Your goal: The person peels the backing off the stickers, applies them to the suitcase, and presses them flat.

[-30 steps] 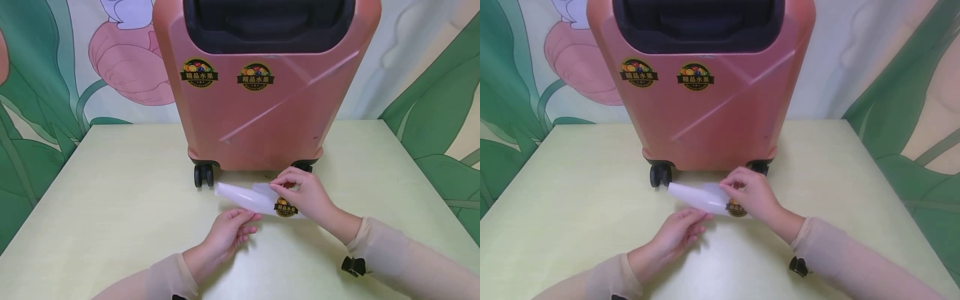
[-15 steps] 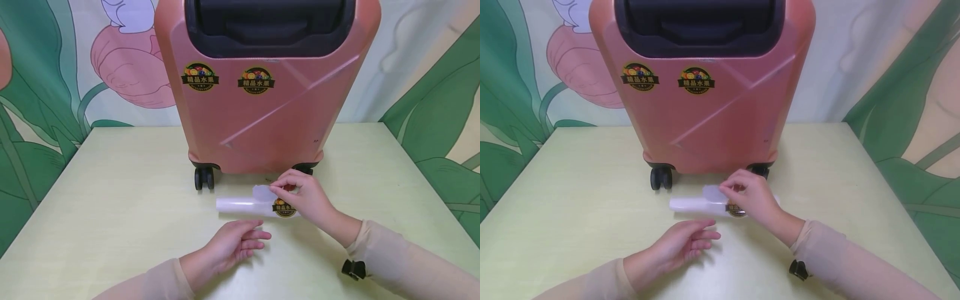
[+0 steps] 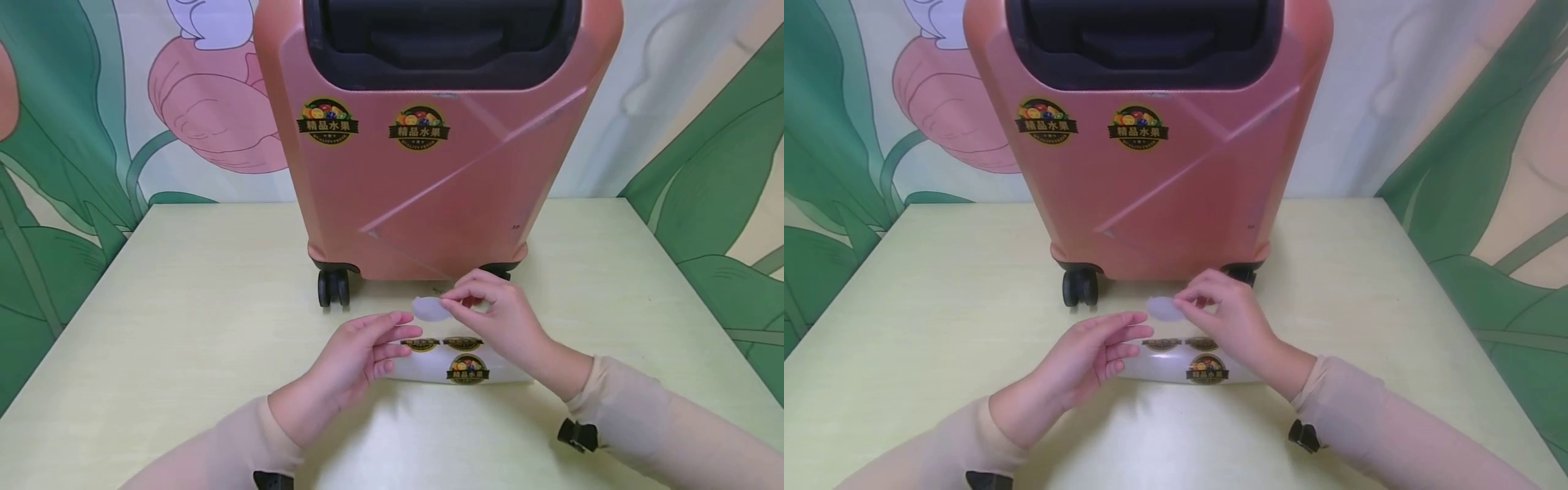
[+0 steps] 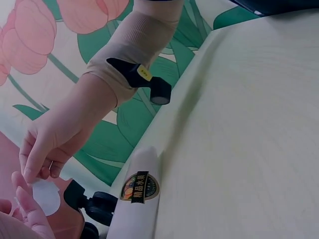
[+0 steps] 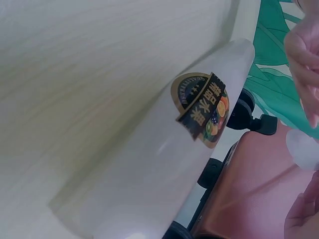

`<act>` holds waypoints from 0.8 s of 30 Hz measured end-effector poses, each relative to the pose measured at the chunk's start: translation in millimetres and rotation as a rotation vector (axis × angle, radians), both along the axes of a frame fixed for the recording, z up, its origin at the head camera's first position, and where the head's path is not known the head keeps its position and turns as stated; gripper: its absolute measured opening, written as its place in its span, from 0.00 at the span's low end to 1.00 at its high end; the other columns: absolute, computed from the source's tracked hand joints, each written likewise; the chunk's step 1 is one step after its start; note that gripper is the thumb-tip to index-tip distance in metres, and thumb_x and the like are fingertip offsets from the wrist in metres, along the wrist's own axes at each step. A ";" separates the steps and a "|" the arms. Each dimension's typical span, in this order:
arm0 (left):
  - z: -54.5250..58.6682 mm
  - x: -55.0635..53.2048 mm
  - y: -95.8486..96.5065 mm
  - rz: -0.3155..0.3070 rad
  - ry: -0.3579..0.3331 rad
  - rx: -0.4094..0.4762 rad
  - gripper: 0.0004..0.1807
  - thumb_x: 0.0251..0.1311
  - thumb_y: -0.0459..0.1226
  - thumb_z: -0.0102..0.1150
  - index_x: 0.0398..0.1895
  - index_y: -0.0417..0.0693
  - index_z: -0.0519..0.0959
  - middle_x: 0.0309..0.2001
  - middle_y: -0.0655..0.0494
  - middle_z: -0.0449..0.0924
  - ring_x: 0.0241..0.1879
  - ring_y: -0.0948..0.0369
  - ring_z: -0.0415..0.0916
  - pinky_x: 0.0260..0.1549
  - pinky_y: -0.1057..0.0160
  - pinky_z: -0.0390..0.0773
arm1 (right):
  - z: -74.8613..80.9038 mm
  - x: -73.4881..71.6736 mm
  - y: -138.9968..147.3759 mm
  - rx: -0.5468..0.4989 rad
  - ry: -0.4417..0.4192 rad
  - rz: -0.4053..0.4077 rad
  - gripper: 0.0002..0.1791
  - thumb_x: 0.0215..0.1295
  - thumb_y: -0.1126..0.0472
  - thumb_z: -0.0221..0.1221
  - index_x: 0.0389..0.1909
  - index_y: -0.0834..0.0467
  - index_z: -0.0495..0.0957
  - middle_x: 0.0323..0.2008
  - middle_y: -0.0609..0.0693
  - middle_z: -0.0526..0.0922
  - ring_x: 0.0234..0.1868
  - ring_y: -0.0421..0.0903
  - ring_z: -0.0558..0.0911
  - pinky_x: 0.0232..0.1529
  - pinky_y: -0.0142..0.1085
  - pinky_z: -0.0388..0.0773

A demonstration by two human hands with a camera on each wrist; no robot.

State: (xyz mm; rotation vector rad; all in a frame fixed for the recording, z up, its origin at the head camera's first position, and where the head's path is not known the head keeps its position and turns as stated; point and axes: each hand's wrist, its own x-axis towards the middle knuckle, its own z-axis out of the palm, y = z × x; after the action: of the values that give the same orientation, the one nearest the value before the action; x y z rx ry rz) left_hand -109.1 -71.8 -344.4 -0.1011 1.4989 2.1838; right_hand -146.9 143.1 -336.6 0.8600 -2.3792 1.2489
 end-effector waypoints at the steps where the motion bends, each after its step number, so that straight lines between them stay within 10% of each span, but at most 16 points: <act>1: 1.3 -1.2 -0.3 0.002 0.002 0.002 0.21 0.66 0.41 0.51 0.55 0.34 0.73 0.39 0.54 0.83 0.28 0.67 0.80 0.23 0.75 0.73 | 0.0 0.0 -0.2 0.000 0.016 0.007 0.05 0.51 0.69 0.67 0.30 0.57 0.85 0.29 0.42 0.79 0.29 0.38 0.76 0.33 0.28 0.74; 10: 6.8 -6.0 -0.6 -0.006 0.012 -0.014 0.20 0.66 0.42 0.52 0.52 0.35 0.75 0.35 0.56 0.84 0.28 0.66 0.81 0.23 0.75 0.74 | -1.3 -0.8 -0.5 0.035 0.121 0.057 0.08 0.48 0.71 0.68 0.30 0.58 0.84 0.29 0.42 0.79 0.29 0.37 0.76 0.32 0.26 0.74; 24: -1.5 -8.1 1.3 -0.004 0.012 -0.027 0.12 0.64 0.41 0.54 0.42 0.42 0.78 0.33 0.56 0.84 0.27 0.67 0.81 0.21 0.75 0.73 | -1.3 -3.2 0.8 0.241 0.582 0.203 0.06 0.61 0.61 0.61 0.29 0.59 0.83 0.30 0.48 0.80 0.29 0.43 0.79 0.31 0.33 0.77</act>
State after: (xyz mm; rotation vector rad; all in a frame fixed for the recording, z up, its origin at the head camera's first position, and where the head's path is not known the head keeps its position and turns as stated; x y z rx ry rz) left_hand -117.2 -70.6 -345.9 -0.0944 1.5347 2.1651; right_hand -150.1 143.9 -337.9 1.3511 -2.0174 0.6462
